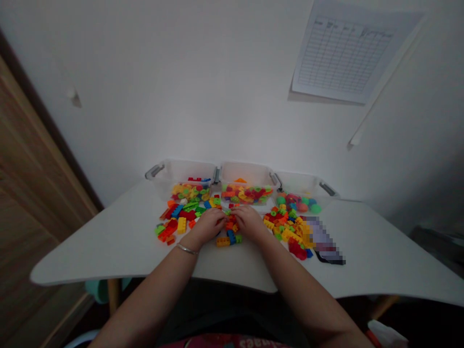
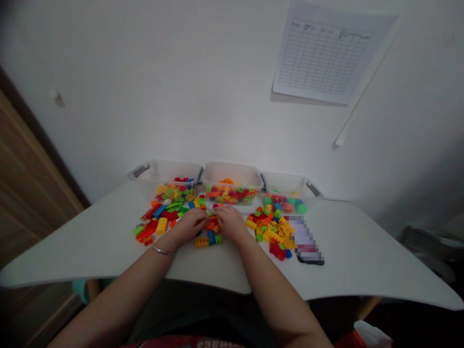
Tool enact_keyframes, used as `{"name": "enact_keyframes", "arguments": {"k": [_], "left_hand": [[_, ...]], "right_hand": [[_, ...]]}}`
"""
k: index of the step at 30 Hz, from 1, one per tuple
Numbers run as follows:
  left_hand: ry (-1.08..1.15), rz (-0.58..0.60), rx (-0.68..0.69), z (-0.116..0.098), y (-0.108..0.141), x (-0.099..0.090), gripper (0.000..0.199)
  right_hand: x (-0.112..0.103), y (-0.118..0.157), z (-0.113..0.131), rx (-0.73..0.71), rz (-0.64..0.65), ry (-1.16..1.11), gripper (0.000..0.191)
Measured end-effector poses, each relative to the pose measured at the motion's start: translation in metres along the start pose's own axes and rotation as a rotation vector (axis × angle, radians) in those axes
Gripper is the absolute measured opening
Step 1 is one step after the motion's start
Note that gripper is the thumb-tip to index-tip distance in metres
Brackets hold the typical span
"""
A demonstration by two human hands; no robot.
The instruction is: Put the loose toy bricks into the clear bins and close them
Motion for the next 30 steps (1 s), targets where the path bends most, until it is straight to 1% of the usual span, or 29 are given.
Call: {"name": "enact_keyframes", "arguments": {"k": [3, 6, 11, 14, 17, 22, 27, 30], "left_hand": [[0.007, 0.007, -0.006, 0.001, 0.0, 0.001, 0.019], [0.013, -0.003, -0.008, 0.001, 0.0, 0.001, 0.019], [0.004, -0.001, -0.021, 0.003, 0.0, 0.002, 0.018], [0.008, -0.007, -0.023, 0.002, 0.0, 0.001, 0.02], [0.008, -0.01, -0.027, 0.0, 0.0, 0.0, 0.02], [0.003, -0.004, -0.033, -0.001, 0.0, 0.0, 0.02], [0.002, -0.009, -0.026, 0.0, 0.0, 0.0, 0.02], [0.003, -0.009, -0.014, -0.001, 0.0, -0.001, 0.021]], "right_hand": [[0.011, 0.006, -0.009, 0.012, 0.054, -0.044, 0.036], [0.014, 0.009, -0.015, 0.01, 0.06, -0.054, 0.042], [0.008, 0.012, -0.019, 0.096, -0.003, 0.041, 0.033], [0.003, 0.013, -0.018, 0.152, -0.007, 0.108, 0.029], [-0.002, 0.014, -0.016, 0.195, 0.004, 0.188, 0.03], [-0.002, 0.016, -0.011, 0.189, 0.051, 0.284, 0.032], [-0.001, 0.016, -0.01, 0.217, 0.077, 0.287, 0.03], [-0.001, 0.015, -0.007, 0.197, 0.104, 0.279, 0.026]]}}
Point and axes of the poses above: each hand's wrist, its own y-axis away from the middle knuckle, its own x-axis out of the palm, z = x × y, the point moved 5 cm from there along -y, towards the middle knuckle, and after that the axes turned 5 degrees about -x, right-handed, at the moved point
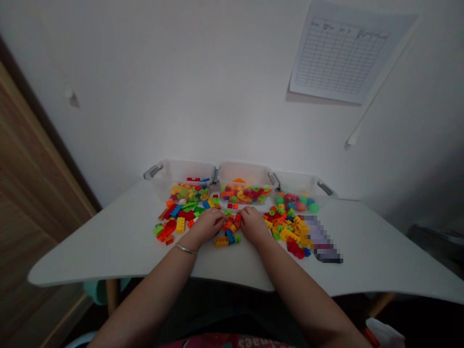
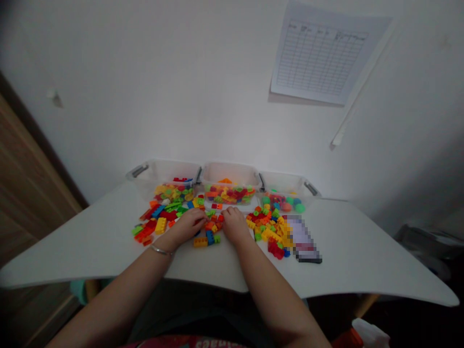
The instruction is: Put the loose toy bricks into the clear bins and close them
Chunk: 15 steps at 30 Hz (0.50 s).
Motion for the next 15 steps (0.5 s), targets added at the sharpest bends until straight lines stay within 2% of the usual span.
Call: {"name": "enact_keyframes", "arguments": {"k": [3, 15], "left_hand": [[0.004, 0.003, 0.0, -0.0002, -0.0002, 0.0, 0.021], [0.004, 0.01, -0.005, 0.0035, -0.0006, 0.0027, 0.02]], "right_hand": [[0.0003, -0.0002, 0.0022, -0.024, 0.014, -0.003, 0.021], [0.0025, 0.0018, -0.006, 0.097, 0.031, -0.044, 0.024]]}}
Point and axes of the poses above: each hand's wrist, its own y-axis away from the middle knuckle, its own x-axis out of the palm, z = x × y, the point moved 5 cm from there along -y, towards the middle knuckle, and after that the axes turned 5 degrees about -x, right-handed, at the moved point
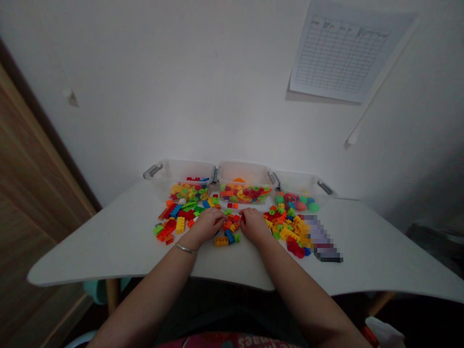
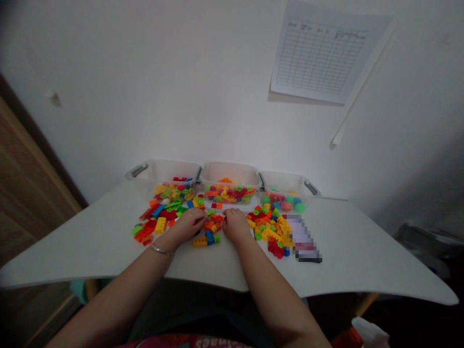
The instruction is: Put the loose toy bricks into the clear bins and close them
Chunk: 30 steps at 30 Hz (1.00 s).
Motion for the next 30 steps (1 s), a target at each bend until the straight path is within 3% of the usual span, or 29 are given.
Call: {"name": "enact_keyframes", "arguments": {"k": [10, 14, 19, 24, 30], "left_hand": [[0.004, 0.0, -0.009, 0.0, 0.0, 0.0, 0.02], [-0.009, 0.002, -0.001, -0.001, 0.0, -0.001, 0.02], [-0.012, 0.01, 0.007, -0.003, -0.001, -0.002, 0.019], [-0.011, 0.029, 0.0, -0.003, -0.001, -0.002, 0.02], [-0.018, 0.017, 0.011, -0.003, 0.0, -0.004, 0.019]], "right_hand": [[-0.001, 0.0, -0.004, 0.066, -0.045, -0.069, 0.029], [-0.007, -0.004, -0.007, 0.065, -0.179, -0.212, 0.023], [-0.035, -0.01, -0.014, -0.031, -0.479, -0.345, 0.025], [-0.07, -0.017, -0.033, 0.027, -0.751, -0.358, 0.033], [-0.091, -0.044, -0.043, -0.023, -0.734, -0.379, 0.031]]}}
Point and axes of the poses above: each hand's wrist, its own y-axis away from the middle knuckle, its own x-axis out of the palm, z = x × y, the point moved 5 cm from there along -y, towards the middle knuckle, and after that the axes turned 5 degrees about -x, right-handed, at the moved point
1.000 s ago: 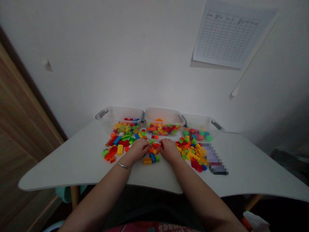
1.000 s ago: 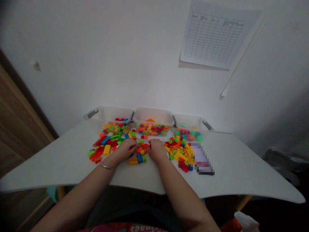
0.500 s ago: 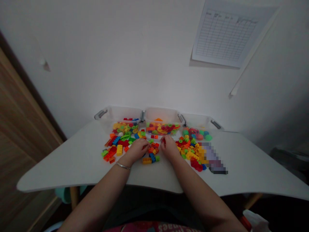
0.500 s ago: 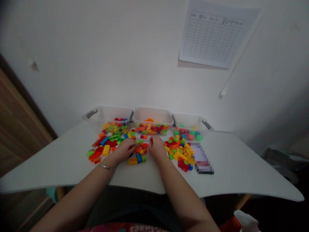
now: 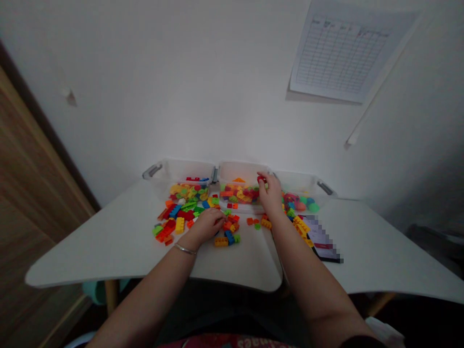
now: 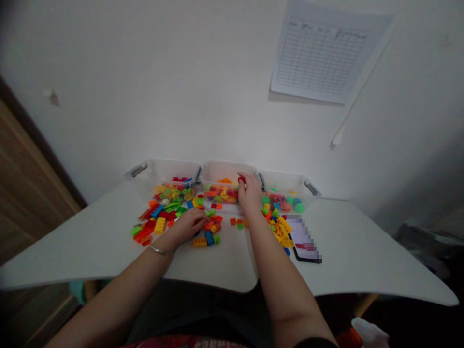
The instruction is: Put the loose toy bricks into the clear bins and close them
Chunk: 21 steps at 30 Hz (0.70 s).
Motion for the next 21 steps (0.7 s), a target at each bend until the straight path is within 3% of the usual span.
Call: {"name": "enact_keyframes", "arguments": {"k": [9, 14, 21], "left_hand": [[0.007, 0.005, 0.014, -0.001, 0.0, 0.0, 0.02], [0.003, 0.01, 0.017, -0.001, 0.0, 0.0, 0.019], [-0.002, -0.001, 0.007, -0.002, 0.0, -0.001, 0.018]], "right_hand": [[0.019, -0.013, 0.002, 0.047, 0.282, 0.067, 0.033], [0.025, -0.018, 0.007, 0.103, 0.479, 0.274, 0.035], [0.027, -0.014, 0.013, 0.052, 0.559, 0.531, 0.04]]}}
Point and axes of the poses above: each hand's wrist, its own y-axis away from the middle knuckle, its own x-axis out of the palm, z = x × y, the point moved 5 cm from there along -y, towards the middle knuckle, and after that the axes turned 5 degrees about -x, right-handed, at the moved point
